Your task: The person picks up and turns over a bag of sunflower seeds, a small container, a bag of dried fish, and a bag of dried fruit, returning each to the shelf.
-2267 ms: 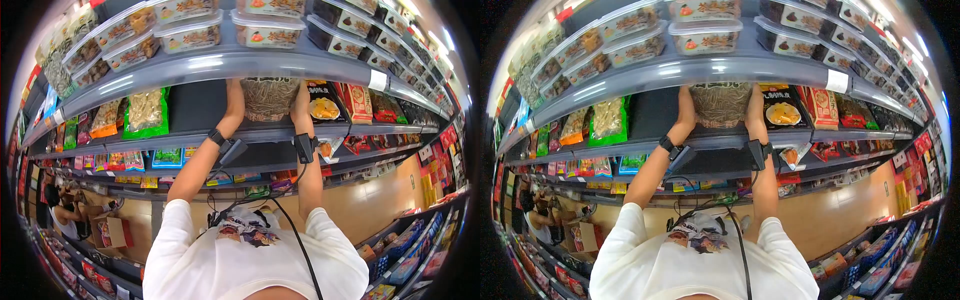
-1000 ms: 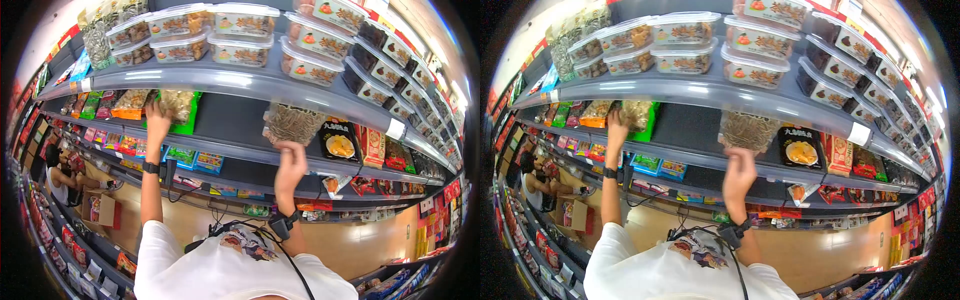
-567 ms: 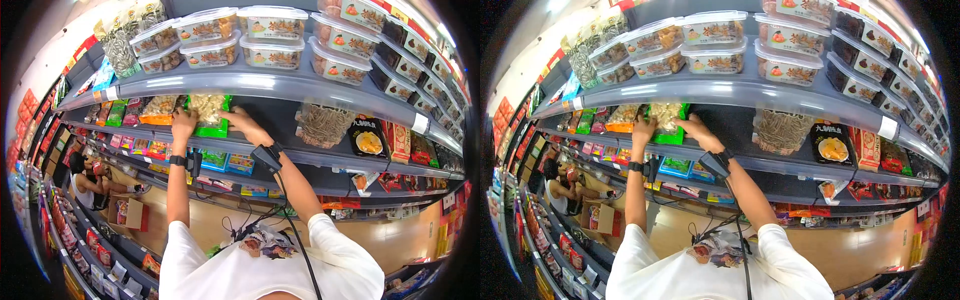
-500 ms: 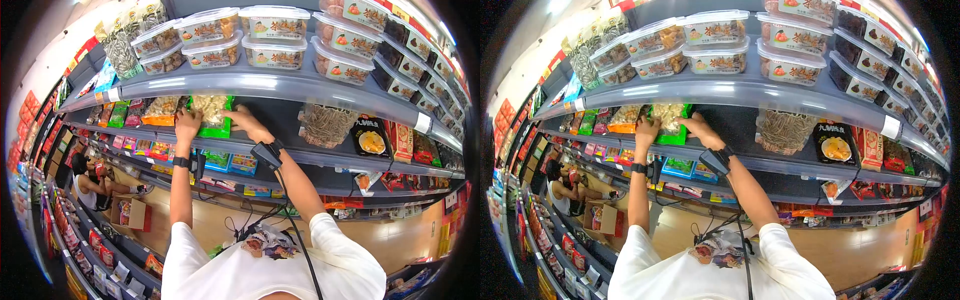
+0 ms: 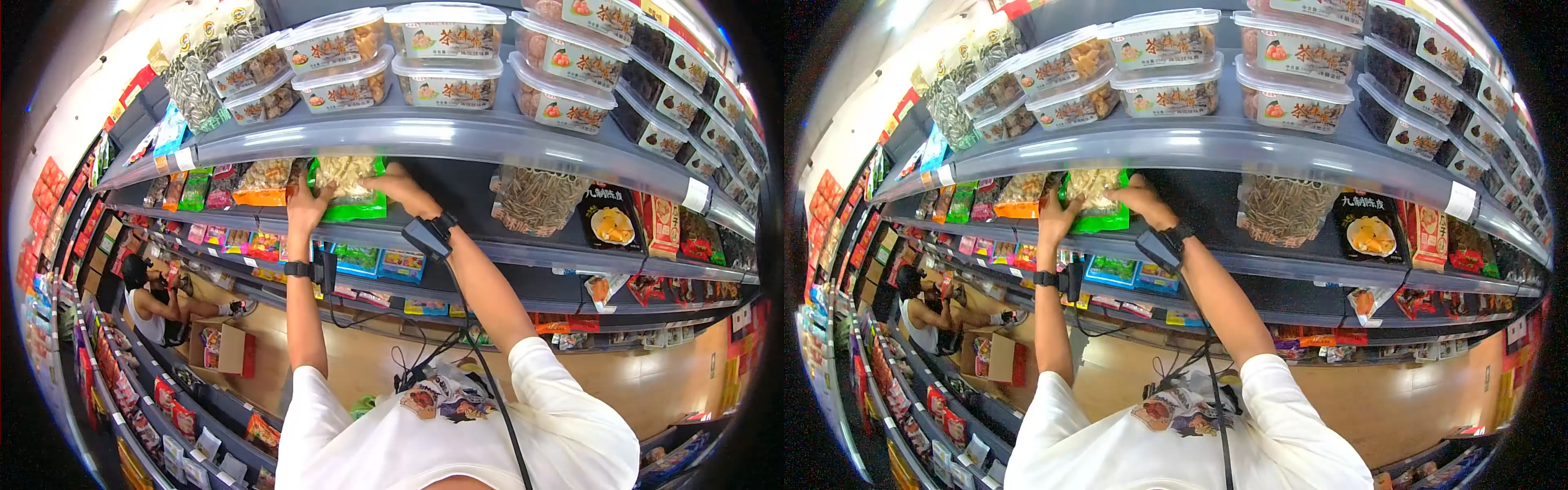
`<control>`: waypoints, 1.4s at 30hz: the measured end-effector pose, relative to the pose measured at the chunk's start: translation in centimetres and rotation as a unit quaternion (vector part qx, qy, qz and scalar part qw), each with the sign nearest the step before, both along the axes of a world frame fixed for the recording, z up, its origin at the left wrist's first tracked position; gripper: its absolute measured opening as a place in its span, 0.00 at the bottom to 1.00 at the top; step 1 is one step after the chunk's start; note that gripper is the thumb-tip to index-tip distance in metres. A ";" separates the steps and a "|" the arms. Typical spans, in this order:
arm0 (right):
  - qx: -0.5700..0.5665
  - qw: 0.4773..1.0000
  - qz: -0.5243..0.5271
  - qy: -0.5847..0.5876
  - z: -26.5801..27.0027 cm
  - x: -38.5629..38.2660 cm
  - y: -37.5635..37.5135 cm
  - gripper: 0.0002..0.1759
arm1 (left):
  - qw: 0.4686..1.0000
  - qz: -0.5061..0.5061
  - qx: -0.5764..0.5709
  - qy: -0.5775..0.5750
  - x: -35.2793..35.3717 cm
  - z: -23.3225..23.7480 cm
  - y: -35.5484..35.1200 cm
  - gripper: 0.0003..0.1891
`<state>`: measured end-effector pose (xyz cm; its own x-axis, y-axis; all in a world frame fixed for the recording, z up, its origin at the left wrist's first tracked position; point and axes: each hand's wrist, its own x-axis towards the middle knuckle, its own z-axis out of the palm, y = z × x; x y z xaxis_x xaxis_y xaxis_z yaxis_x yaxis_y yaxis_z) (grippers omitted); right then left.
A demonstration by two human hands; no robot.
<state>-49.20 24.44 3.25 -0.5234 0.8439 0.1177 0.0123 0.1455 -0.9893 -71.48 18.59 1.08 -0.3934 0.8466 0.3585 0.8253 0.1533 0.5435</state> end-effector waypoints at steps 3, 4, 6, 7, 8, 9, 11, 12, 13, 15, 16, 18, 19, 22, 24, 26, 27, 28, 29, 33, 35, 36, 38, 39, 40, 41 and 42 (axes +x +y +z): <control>-0.085 0.996 0.015 -0.017 1.8 1.1 -0.5 0.27 | 0.998 -0.016 -0.059 -0.026 1.1 2.3 -1.0 0.49; -0.087 0.996 0.022 0.014 1.4 1.0 -0.3 0.26 | 0.998 -0.010 -0.054 -0.019 0.8 1.9 -0.5 0.48; -0.049 0.995 0.032 0.079 0.2 0.2 0.6 0.25 | 0.999 -0.027 -0.031 -0.027 0.7 1.3 -0.2 0.48; -0.008 0.993 0.035 0.109 -0.6 -0.5 1.1 0.25 | 0.999 -0.035 -0.016 -0.029 0.7 1.5 -0.2 0.47; 0.034 0.989 0.039 0.137 -1.3 -1.0 1.7 0.25 | 1.000 -0.015 -0.022 -0.005 1.1 1.4 -0.3 0.46; 0.064 0.996 0.011 0.064 0.1 -0.1 0.5 0.26 | 0.999 -0.034 -0.019 -0.011 1.4 1.7 -0.7 0.47; 0.047 0.998 -0.022 -0.023 1.6 0.6 -0.8 0.27 | 0.999 -0.018 -0.028 0.035 0.0 0.3 0.3 0.48; 0.125 0.989 -0.068 -0.040 0.2 0.0 0.4 0.29 | 0.998 -0.026 -0.037 0.050 -0.8 -0.3 1.0 0.49; 0.197 0.972 -0.113 -0.054 -0.5 -0.6 0.8 0.30 | 0.998 -0.033 -0.041 0.022 -0.3 0.4 0.6 0.50; 0.193 0.977 -0.086 -0.027 -1.0 -0.7 1.7 0.33 | 0.997 -0.049 -0.060 -0.023 0.2 1.7 -0.3 0.50; 0.214 0.972 -0.092 -0.033 -1.0 -0.7 1.6 0.33 | 0.997 -0.064 -0.035 -0.011 -0.4 1.0 0.0 0.51; 0.200 0.974 -0.095 -0.057 -1.2 -0.6 1.3 0.32 | 0.995 -0.073 -0.058 -0.020 -1.1 1.1 0.2 0.50; 0.158 0.983 -0.072 -0.058 -1.5 -0.8 1.5 0.32 | 0.994 -0.077 -0.071 -0.027 -0.8 1.8 -0.2 0.50; 0.227 0.970 -0.085 -0.016 -2.8 -1.2 2.9 0.32 | 0.993 -0.096 -0.066 0.005 -0.9 2.7 -1.1 0.46; 0.160 0.985 -0.037 -0.053 -2.7 -1.0 3.1 0.32 | 0.991 -0.125 -0.049 0.013 -1.0 2.8 -1.8 0.43; 0.168 0.983 -0.043 -0.052 -3.1 -1.0 3.3 0.32 | 0.987 -0.151 -0.052 0.001 -1.3 3.3 -2.3 0.42; 0.158 0.986 -0.034 -0.050 -2.7 -1.0 3.0 0.32 | 0.985 -0.163 -0.052 -0.009 -1.5 3.5 -2.5 0.42; 0.132 0.987 -0.051 -0.074 -1.4 -0.7 1.7 0.33 | 0.983 -0.161 -0.077 -0.037 -1.5 3.9 -2.7 0.41; 0.138 0.984 -0.067 -0.089 -1.5 -0.7 1.7 0.33 | 0.985 -0.165 -0.056 -0.015 -1.8 3.3 -2.5 0.40; 0.141 0.972 -0.129 -0.139 -1.7 -0.6 0.1 0.34 | 0.982 -0.188 -0.025 0.001 -2.3 2.1 -2.7 0.41; 0.139 0.968 -0.133 -0.161 -1.8 -0.2 0.3 0.35 | 0.982 -0.190 -0.016 -0.011 -2.1 2.4 -2.9 0.41; 0.138 0.968 -0.136 -0.157 -1.4 0.0 -0.1 0.35 | 0.980 -0.201 0.000 -0.004 -2.2 2.1 -2.7 0.41; 0.123 0.968 -0.143 -0.163 -0.8 0.4 -0.7 0.35 | 0.976 -0.219 0.010 0.005 -2.1 2.0 -2.6 0.41; 0.117 0.969 -0.146 -0.162 -0.4 0.5 -1.0 0.35 | 0.974 -0.228 0.016 0.014 -2.1 2.2 -2.6 0.40; 0.125 0.965 -0.161 -0.162 0.2 0.6 -1.4 0.36 | 0.976 -0.215 0.014 0.025 -1.8 2.3 -2.7 0.40; 0.133 0.962 -0.174 -0.165 0.9 0.9 -2.0 0.36 | 0.975 -0.222 0.010 0.021 -1.6 2.3 -2.5 0.40; 0.140 0.958 -0.186 -0.167 1.0 1.3 -2.5 0.37 | 0.973 -0.228 0.005 0.017 -1.4 2.2 -2.5 0.40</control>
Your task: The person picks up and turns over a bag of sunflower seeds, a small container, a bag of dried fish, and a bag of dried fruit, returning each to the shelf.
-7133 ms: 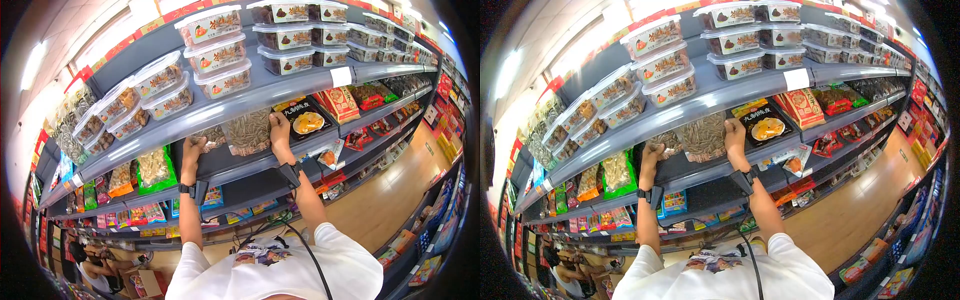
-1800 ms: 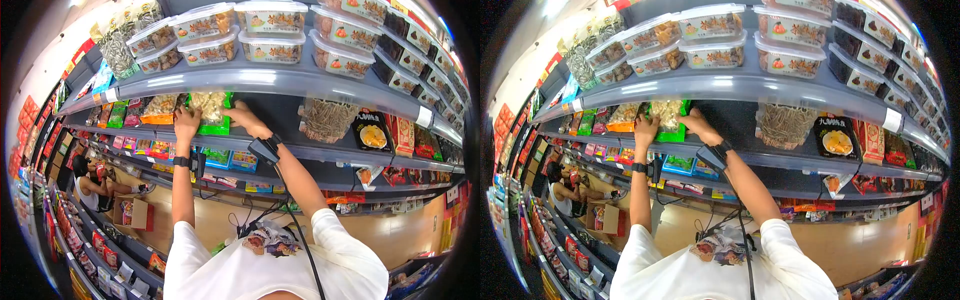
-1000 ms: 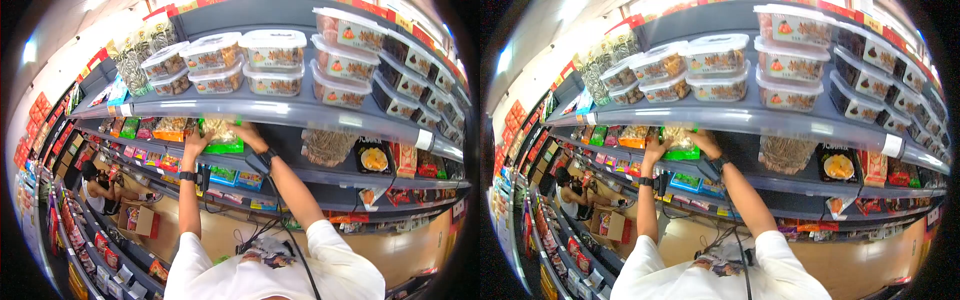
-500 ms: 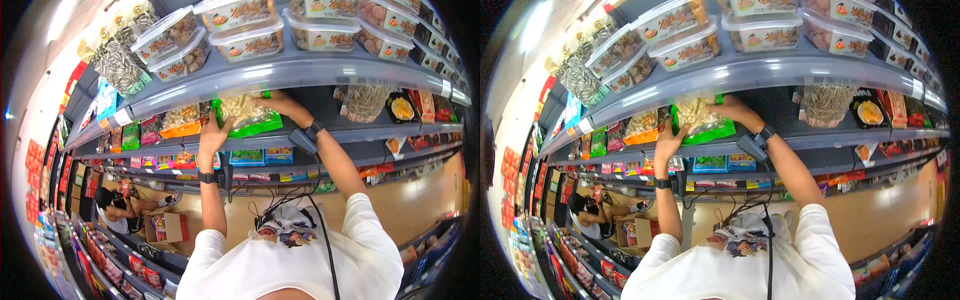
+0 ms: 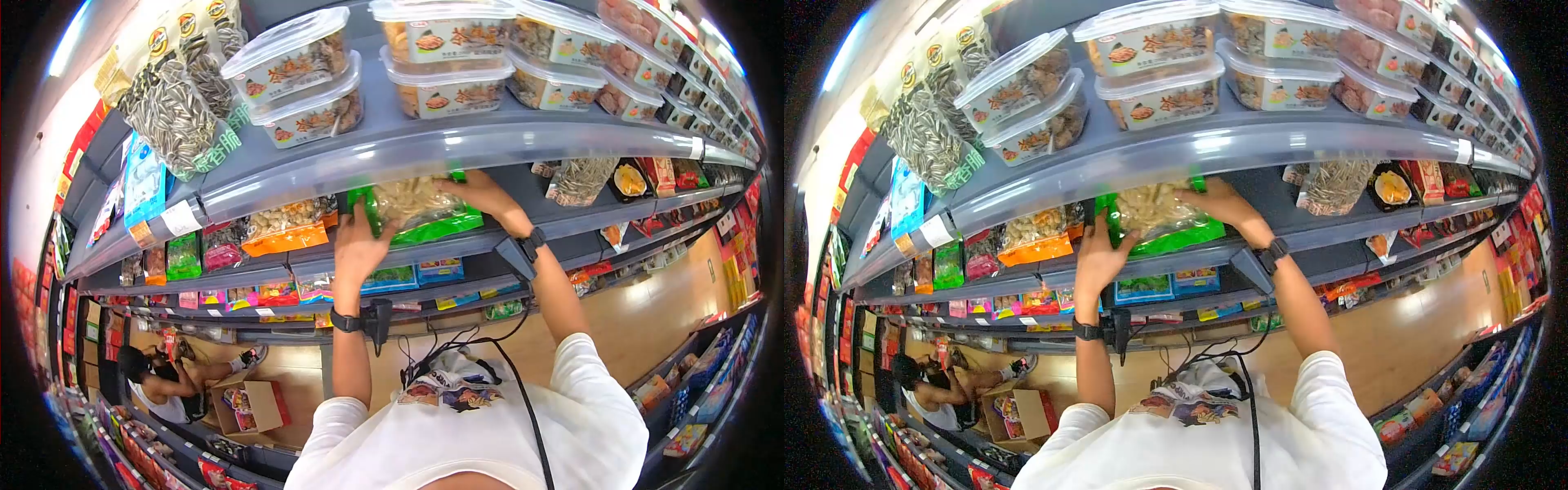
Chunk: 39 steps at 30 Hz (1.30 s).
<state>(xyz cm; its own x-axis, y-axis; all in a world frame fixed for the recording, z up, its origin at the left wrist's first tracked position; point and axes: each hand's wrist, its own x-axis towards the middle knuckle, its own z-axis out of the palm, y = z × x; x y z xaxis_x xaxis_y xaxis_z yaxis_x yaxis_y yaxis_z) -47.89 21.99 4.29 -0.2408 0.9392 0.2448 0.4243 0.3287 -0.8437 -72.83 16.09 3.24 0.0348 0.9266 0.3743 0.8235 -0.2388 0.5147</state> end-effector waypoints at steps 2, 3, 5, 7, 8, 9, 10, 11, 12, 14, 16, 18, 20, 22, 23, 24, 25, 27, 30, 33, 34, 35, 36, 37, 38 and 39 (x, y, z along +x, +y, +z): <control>-0.002 1.000 -0.014 -0.012 -1.1 1.4 0.6 0.38 | 1.000 -0.019 -0.005 0.001 0.7 0.1 0.0 0.41; -0.002 1.000 -0.020 -0.017 -1.5 1.9 0.8 0.39 | 1.000 -0.019 -0.002 0.017 1.1 -0.3 0.0 0.40; -0.024 0.999 -0.042 -0.024 -0.5 2.3 -0.1 0.38 | 0.998 -0.016 0.009 0.053 1.7 -0.9 0.5 0.40; 0.038 0.997 -0.067 -0.016 -1.7 3.3 0.1 0.37 | 0.995 -0.042 -0.084 0.022 2.4 1.5 0.1 0.42; 0.028 0.996 -0.081 -0.022 -1.9 3.8 0.1 0.36 | 0.995 -0.049 -0.083 0.028 2.7 1.4 0.3 0.43; 0.016 0.995 -0.096 -0.028 -1.9 4.2 -0.2 0.36 | 0.994 -0.058 -0.084 0.036 3.0 1.3 0.4 0.43; 0.002 0.993 -0.113 -0.032 -2.0 4.6 -0.6 0.35 | 0.994 -0.078 -0.069 0.041 3.4 1.2 0.5 0.43; 0.006 0.992 -0.121 -0.030 -1.8 4.8 -1.0 0.33 | 0.994 -0.080 -0.063 0.042 3.7 1.2 0.6 0.43; 0.011 0.991 -0.131 -0.028 -1.6 5.2 -1.3 0.32 | 0.994 -0.084 -0.055 0.043 4.2 1.0 0.7 0.42; 0.024 0.986 -0.165 -0.031 -1.7 6.1 -1.6 0.30 | 0.993 -0.107 -0.021 0.038 5.2 0.5 1.1 0.41; 0.036 0.976 -0.209 -0.044 -2.3 7.2 -1.9 0.28 | 0.989 -0.132 -0.066 0.014 5.9 1.1 1.2 0.40; 0.064 0.972 -0.223 -0.031 -2.9 7.9 -1.7 0.29 | 0.984 -0.158 -0.081 -0.033 6.4 1.3 1.5 0.38; 0.066 0.967 -0.244 -0.042 -3.3 8.2 -1.9 0.31 | 0.971 -0.190 -0.125 -0.067 5.4 1.5 2.5 0.34; 0.065 0.965 -0.250 -0.041 -3.5 7.9 -1.8 0.30 | 0.962 -0.241 -0.078 -0.105 4.5 0.4 4.7 0.27; 0.052 0.969 -0.240 -0.039 -3.9 8.0 -1.7 0.28 | 0.967 -0.226 -0.066 -0.092 4.0 -0.3 5.4 0.26; 0.061 0.972 -0.224 -0.025 -4.2 8.1 -1.5 0.28 | 0.973 -0.210 -0.053 -0.081 3.9 -0.1 5.9 0.25; 0.071 0.976 -0.206 -0.011 -4.4 8.0 -1.1 0.27 | 0.978 -0.191 -0.040 -0.069 3.9 0.1 6.3 0.24; 0.082 0.982 -0.171 0.009 -4.3 7.5 -1.2 0.27 | 0.977 -0.170 -0.095 -0.089 3.1 -1.9 8.1 0.24; 0.108 0.985 -0.133 -0.001 -3.2 6.4 -1.4 0.27 | 0.960 -0.140 -0.138 -0.202 4.6 -2.5 7.5 0.24; 0.070 0.993 -0.093 0.005 -3.0 5.4 -1.6 0.26 | 0.923 -0.136 -0.173 -0.317 4.6 -3.0 6.8 0.22; 0.063 0.994 -0.086 0.010 -2.9 5.3 -1.7 0.27 | 0.909 -0.131 -0.182 -0.351 4.3 -3.1 6.6 0.21; 0.059 0.995 -0.080 0.014 -2.6 5.2 -1.7 0.27 | 0.894 -0.126 -0.189 -0.385 4.1 -3.1 6.4 0.21; 0.057 0.995 -0.075 0.018 -2.4 5.2 -1.7 0.27 | 0.878 -0.113 -0.194 -0.422 4.0 -3.1 6.1 0.20; 0.061 0.994 -0.077 0.057 -2.5 5.1 -1.6 0.28 | 0.860 -0.101 -0.197 -0.459 4.0 -3.0 5.9 0.20; 0.066 0.990 -0.079 0.094 -2.8 5.0 -1.5 0.28 | 0.883 -0.133 -0.165 -0.418 3.1 -4.2 6.4 0.18; 0.073 0.985 -0.081 0.131 -2.8 5.1 -1.3 0.28 | 0.903 -0.165 -0.132 -0.375 1.3 -6.3 7.5 0.17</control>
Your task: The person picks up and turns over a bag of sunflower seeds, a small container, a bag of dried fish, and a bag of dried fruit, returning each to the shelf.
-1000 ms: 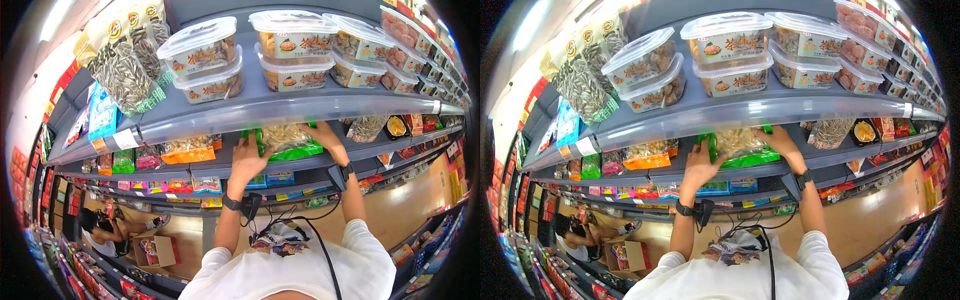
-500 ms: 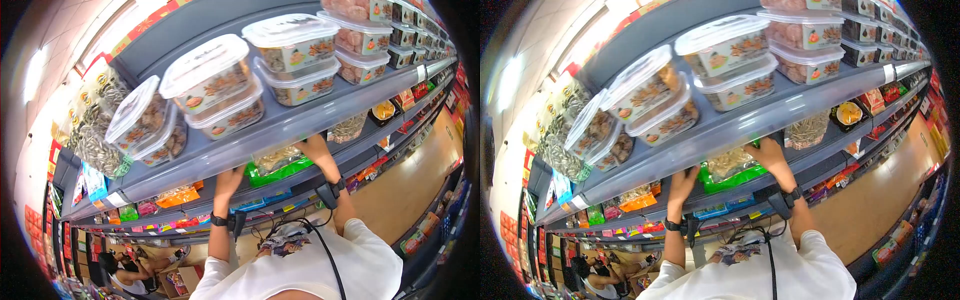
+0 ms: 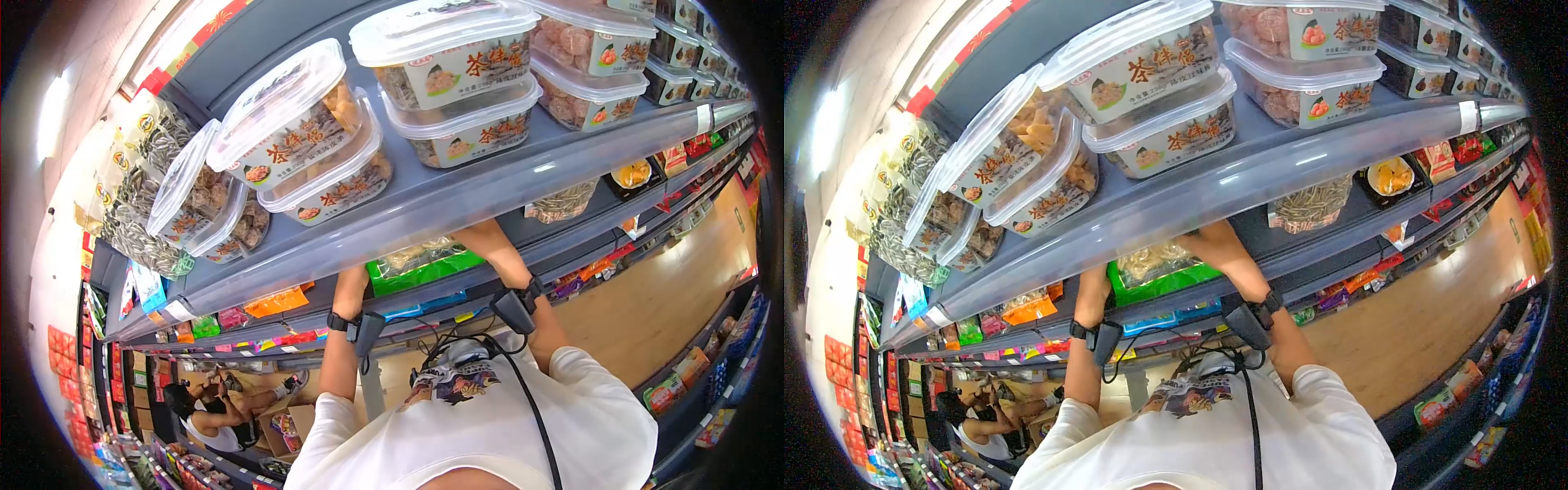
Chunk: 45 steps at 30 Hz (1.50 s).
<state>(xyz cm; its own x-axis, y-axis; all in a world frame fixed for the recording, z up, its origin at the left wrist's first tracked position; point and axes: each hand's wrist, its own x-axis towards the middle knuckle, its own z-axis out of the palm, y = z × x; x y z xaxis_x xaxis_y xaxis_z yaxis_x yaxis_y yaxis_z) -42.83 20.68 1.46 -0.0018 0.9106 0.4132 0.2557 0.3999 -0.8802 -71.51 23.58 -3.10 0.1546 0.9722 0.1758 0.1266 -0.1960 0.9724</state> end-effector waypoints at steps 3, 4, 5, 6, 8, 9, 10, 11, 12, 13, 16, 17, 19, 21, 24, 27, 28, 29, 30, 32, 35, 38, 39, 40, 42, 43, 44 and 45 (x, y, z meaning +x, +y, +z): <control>-0.043 0.995 0.028 0.081 0.4 0.4 0.6 0.29 | 1.000 -0.013 0.021 0.008 -0.6 -0.4 0.6 0.18; -0.018 0.997 0.009 0.070 0.0 0.3 0.8 0.30 | 1.000 -0.008 0.004 -0.002 -0.6 -0.3 0.8 0.18; 0.005 0.998 -0.011 0.060 -0.7 0.0 1.0 0.30 | 1.000 -0.003 -0.013 -0.012 -0.5 -0.3 1.1 0.19; 0.028 0.998 -0.032 0.051 -0.4 -0.3 0.9 0.31 | 0.999 0.004 -0.034 -0.018 -0.2 -0.2 1.3 0.19; -0.028 0.999 -0.016 -0.015 0.4 0.1 0.3 0.33 | 0.998 0.023 -0.063 -0.016 0.3 -0.1 1.1 0.21; -0.061 0.997 -0.006 -0.049 0.7 0.2 -0.3 0.35 | 0.997 0.038 -0.072 -0.009 2.0 2.7 -0.5 0.22; -0.060 0.995 -0.043 -0.074 0.4 0.0 -0.4 0.31 | 0.995 0.053 -0.080 -0.004 3.1 4.2 -1.1 0.23; -0.057 0.990 -0.078 -0.100 -0.1 -0.3 -0.4 0.28 | 0.993 0.057 -0.104 0.025 2.7 3.1 0.2 0.24; -0.053 0.984 -0.110 -0.128 -0.4 -0.4 -0.4 0.24 | 0.994 0.052 -0.094 0.030 3.0 3.2 0.2 0.24; -0.061 0.982 -0.107 -0.144 -0.4 -0.3 -0.4 0.28 | 0.995 0.050 -0.084 0.035 3.2 3.6 -0.1 0.24; -0.054 0.981 -0.100 -0.159 -0.5 0.3 0.2 0.37 | 0.998 0.011 -0.019 0.064 3.0 3.6 0.1 0.25; -0.037 0.984 -0.098 -0.143 -1.6 0.4 0.8 0.37 | 0.997 -0.006 0.004 0.076 2.8 3.4 0.0 0.25; -0.066 0.990 -0.060 -0.112 -0.5 0.5 0.5 0.35 | 0.997 0.019 -0.069 -0.019 4.1 4.7 -1.1 0.26; -0.044 0.994 -0.063 -0.075 0.0 0.2 0.2 0.33 | 0.998 0.027 0.008 0.056 3.5 1.3 1.8 0.25; -0.013 0.998 -0.062 -0.006 -1.4 0.4 1.7 0.30 | 0.982 0.026 0.137 0.127 2.7 0.5 1.7 0.25; -0.043 0.997 -0.013 0.055 0.2 0.4 1.1 0.31 | 0.980 -0.014 0.163 0.110 3.3 2.8 0.0 0.22; -0.065 0.995 -0.010 0.072 0.2 0.2 0.8 0.32 | 0.997 -0.015 0.073 -0.016 3.3 2.3 0.6 0.21; -0.082 0.993 -0.007 0.089 0.3 0.2 0.8 0.32 | 0.996 -0.010 0.018 -0.089 3.3 2.2 1.1 0.21; -0.097 0.990 -0.005 0.106 0.6 0.3 1.0 0.33 | 0.996 -0.033 0.044 -0.074 2.6 1.0 2.3 0.22; -0.082 0.994 -0.025 0.063 -1.0 -0.1 1.9 0.35 | 0.991 -0.077 0.097 -0.048 1.2 -1.2 4.7 0.26; -0.119 0.992 -0.030 0.018 -0.7 0.0 2.1 0.34 | 0.989 -0.042 0.127 -0.062 2.7 0.7 3.2 0.25; -0.141 0.989 0.040 0.012 0.4 0.7 1.4 0.40 | 0.967 -0.004 0.250 0.053 4.7 4.0 0.2 0.25; -0.137 0.988 0.068 0.017 0.6 1.0 1.3 0.43 | 0.991 0.002 0.107 -0.074 5.3 4.4 0.9 0.26; -0.100 0.994 0.030 0.025 0.3 0.6 1.1 0.44 | 0.980 0.006 -0.041 -0.197 5.6 4.8 1.4 0.26; -0.026 0.997 -0.059 0.035 -0.4 0.2 0.8 0.44 | 0.986 -0.010 -0.034 -0.164 5.4 5.5 1.2 0.28; -0.039 0.998 -0.057 0.012 -0.4 0.4 0.7 0.45 | 0.988 -0.018 -0.031 -0.151 5.3 5.6 0.8 0.28; -0.054 0.997 -0.054 -0.013 -0.4 0.6 0.5 0.45 | 0.989 -0.025 -0.030 -0.140 5.5 5.6 0.4 0.29; -0.070 0.996 -0.049 -0.039 -0.4 0.6 0.4 0.46 | 0.982 -0.017 -0.069 -0.175 5.9 5.7 0.1 0.28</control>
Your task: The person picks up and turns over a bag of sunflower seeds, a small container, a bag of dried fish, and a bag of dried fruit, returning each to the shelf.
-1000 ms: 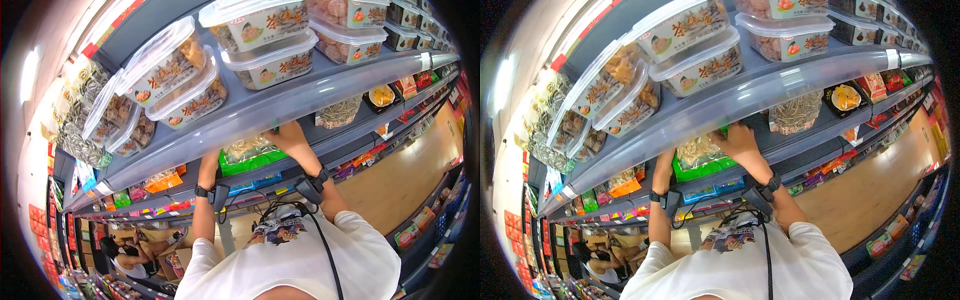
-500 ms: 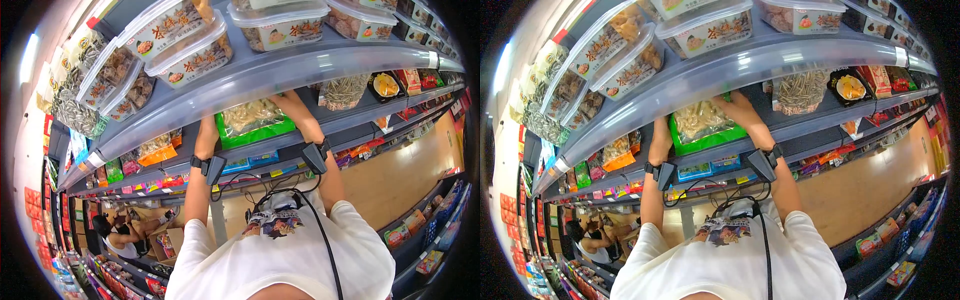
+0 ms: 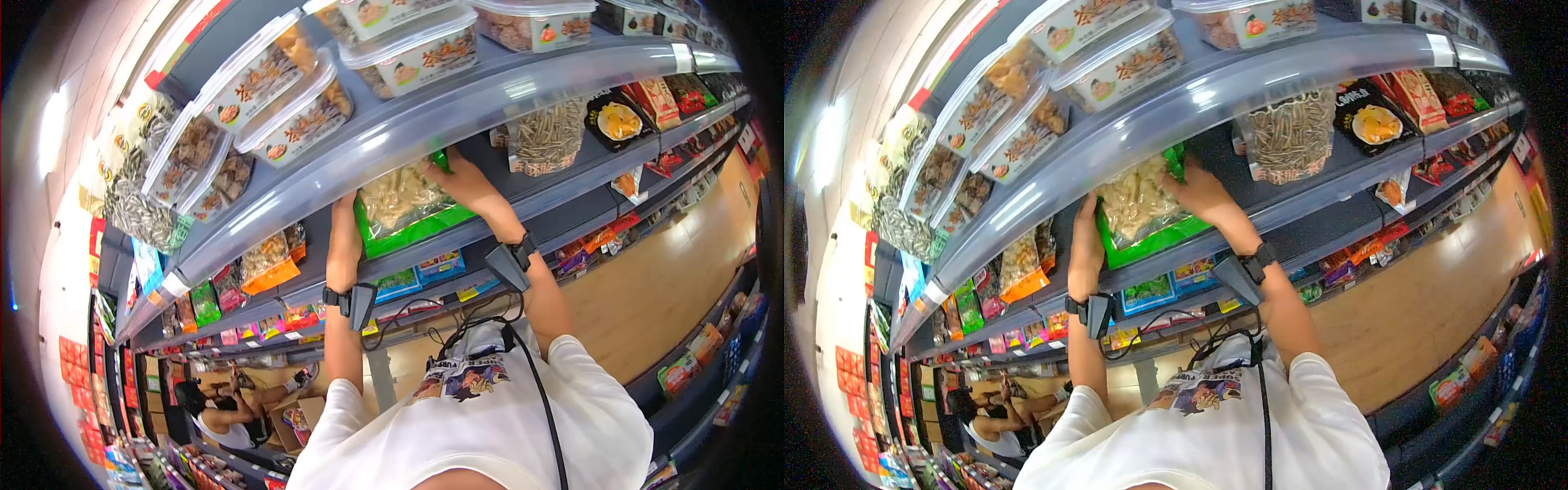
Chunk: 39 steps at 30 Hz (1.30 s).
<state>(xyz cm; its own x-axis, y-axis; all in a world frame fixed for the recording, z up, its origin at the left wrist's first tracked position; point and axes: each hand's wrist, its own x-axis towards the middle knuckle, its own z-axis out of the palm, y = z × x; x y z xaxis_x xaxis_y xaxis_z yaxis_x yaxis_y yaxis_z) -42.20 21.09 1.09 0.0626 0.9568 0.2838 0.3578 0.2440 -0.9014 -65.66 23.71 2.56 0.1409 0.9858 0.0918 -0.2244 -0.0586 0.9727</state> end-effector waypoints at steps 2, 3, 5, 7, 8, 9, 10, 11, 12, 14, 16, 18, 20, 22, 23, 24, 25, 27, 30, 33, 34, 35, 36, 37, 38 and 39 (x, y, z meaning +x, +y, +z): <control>-0.014 0.996 -0.050 -0.076 0.1 -0.6 -0.1 0.47 | 1.000 0.016 -0.003 0.004 0.4 -0.2 0.0 0.29; -0.022 0.991 -0.072 -0.112 0.2 -0.8 -0.2 0.47 | 1.000 0.026 -0.005 0.008 0.5 -0.2 0.0 0.29; -0.040 0.990 -0.059 -0.124 1.0 -0.6 -0.7 0.47 | 0.998 0.040 0.000 0.042 0.9 0.1 -0.4 0.30; -0.045 0.987 -0.053 -0.143 1.3 -0.6 -0.9 0.47 | 0.996 0.036 0.024 0.076 1.1 0.2 -0.8 0.30; -0.040 0.985 -0.056 -0.156 1.2 -0.4 -1.0 0.47 | 0.994 0.024 0.048 0.092 1.3 0.2 -0.9 0.30; -0.034 0.983 -0.058 -0.169 1.1 -0.2 -1.0 0.47 | 0.992 0.014 0.071 0.108 1.6 0.4 -1.1 0.30; -0.020 0.984 -0.061 -0.167 1.0 0.0 -1.0 0.45 | 0.990 0.023 0.066 0.123 2.2 0.8 -1.5 0.30; -0.007 0.984 -0.065 -0.164 0.9 0.2 -1.0 0.43 | 0.990 0.011 0.060 0.129 2.5 1.3 -1.8 0.32; 0.005 0.985 -0.069 -0.160 0.9 0.4 -1.1 0.41 | 0.989 -0.001 0.053 0.136 2.8 1.7 -2.1 0.34; -0.033 0.986 -0.058 -0.156 1.4 1.1 -1.3 0.40 | 0.988 -0.027 0.055 0.143 3.3 1.7 -1.8 0.37; -0.013 0.985 -0.071 -0.157 1.0 1.7 -1.1 0.40 | 0.986 -0.026 0.060 0.152 3.8 1.4 -1.7 0.38; -0.001 0.986 -0.074 -0.151 1.1 2.4 -1.4 0.39 | 0.984 -0.017 0.070 0.163 4.3 0.9 -1.4 0.38; 0.018 0.987 -0.076 -0.140 0.9 2.9 -1.5 0.39 | 0.980 -0.002 0.088 0.179 4.9 0.4 -1.1 0.39; 0.045 0.988 -0.077 -0.122 0.4 3.2 -1.4 0.39 | 0.978 0.006 0.091 0.188 5.2 0.4 -1.2 0.39; 0.030 0.988 -0.078 -0.128 0.4 3.3 -1.4 0.39 | 0.977 0.010 0.092 0.194 5.3 0.5 -1.3 0.39; 0.016 0.988 -0.080 -0.134 0.4 3.3 -1.3 0.39 | 0.978 0.006 0.086 0.189 5.3 0.5 -1.4 0.39; 0.003 0.987 -0.081 -0.139 0.4 3.3 -1.4 0.39 | 0.980 0.003 0.080 0.183 5.3 0.6 -1.5 0.39; -0.006 0.987 -0.079 -0.137 0.6 3.2 -1.5 0.39 | 0.980 0.007 0.079 0.184 5.2 0.4 -1.4 0.39; 0.004 0.986 -0.086 -0.141 0.4 3.2 -1.3 0.38 | 0.976 0.018 0.085 0.199 5.0 -0.1 -1.1 0.38; 0.044 0.988 -0.086 -0.121 0.5 3.0 -1.4 0.38 | 0.978 0.009 0.085 0.188 4.7 -0.1 -1.2 0.35; 0.062 0.988 -0.083 -0.110 0.6 3.0 -1.5 0.38 | 0.981 0.007 0.089 0.171 4.8 -0.2 -1.3 0.34; 0.060 0.988 -0.088 -0.114 0.3 3.1 -1.2 0.38 | 0.984 0.006 0.094 0.153 4.9 -0.3 -1.4 0.33; 0.058 0.987 -0.092 -0.118 -0.5 3.3 -0.8 0.39 | 0.981 0.014 0.095 0.168 5.0 0.1 -1.7 0.31; 0.056 0.986 -0.094 -0.124 -0.2 3.0 -0.8 0.39 | 0.978 0.024 0.095 0.182 5.1 0.8 -2.3 0.29; 0.023 0.988 -0.092 -0.124 0.4 2.9 -1.2 0.39 | 0.976 0.037 0.094 0.194 5.1 1.3 -2.6 0.28; 0.026 0.987 -0.096 -0.129 0.4 2.8 -1.3 0.39 | 0.981 0.014 0.080 0.179 4.9 0.7 -2.1 0.26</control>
